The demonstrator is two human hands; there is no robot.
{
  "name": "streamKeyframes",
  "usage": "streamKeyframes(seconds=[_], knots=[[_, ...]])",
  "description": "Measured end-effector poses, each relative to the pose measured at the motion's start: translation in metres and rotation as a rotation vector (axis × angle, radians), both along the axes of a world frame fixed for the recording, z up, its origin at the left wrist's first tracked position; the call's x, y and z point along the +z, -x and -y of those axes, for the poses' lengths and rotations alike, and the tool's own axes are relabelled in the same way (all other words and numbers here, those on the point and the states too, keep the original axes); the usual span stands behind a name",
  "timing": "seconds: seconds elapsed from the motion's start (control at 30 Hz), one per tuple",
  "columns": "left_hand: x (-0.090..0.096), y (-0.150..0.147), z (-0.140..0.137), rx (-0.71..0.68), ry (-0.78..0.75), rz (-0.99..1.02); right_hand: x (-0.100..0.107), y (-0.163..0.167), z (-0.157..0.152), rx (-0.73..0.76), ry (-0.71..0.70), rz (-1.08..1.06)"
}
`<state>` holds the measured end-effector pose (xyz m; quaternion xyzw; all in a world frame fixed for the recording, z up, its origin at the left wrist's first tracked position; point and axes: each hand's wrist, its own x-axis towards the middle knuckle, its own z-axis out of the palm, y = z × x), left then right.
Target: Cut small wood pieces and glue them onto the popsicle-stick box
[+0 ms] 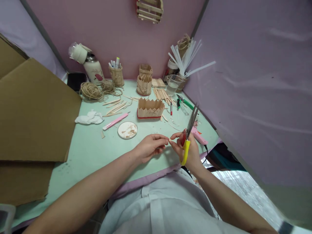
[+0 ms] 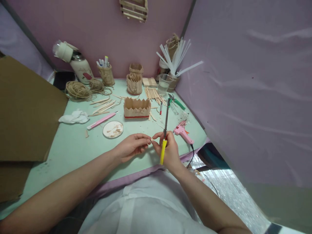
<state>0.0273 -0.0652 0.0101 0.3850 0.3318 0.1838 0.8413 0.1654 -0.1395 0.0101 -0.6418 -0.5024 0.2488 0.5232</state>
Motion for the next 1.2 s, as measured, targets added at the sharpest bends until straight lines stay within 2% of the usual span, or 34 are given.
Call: streamKeyframes(seconds=[0.2, 0.67, 0.77, 0.97, 1.2], knots=[[0.000, 0.000, 0.001, 0.005, -0.018, 0.008, 0.001, 0.004, -0.001, 0.006, 0.013, -0.043], [0.001, -0.001, 0.002, 0.020, -0.010, -0.008, 0.003, 0.004, 0.005, 0.014, 0.048, 0.041], [0.001, -0.001, 0.001, 0.063, -0.017, 0.012, 0.005, -0.001, 0.008, 0.042, 0.151, 0.160], [0.002, 0.000, -0.001, 0.253, -0.086, 0.132, 0.008, -0.012, 0.019, 0.128, 0.433, 0.561], [0.006, -0.001, 0.000, 0.291, -0.093, 0.205, 0.012, -0.006, 0.022, 0.087, 0.528, 0.725]])
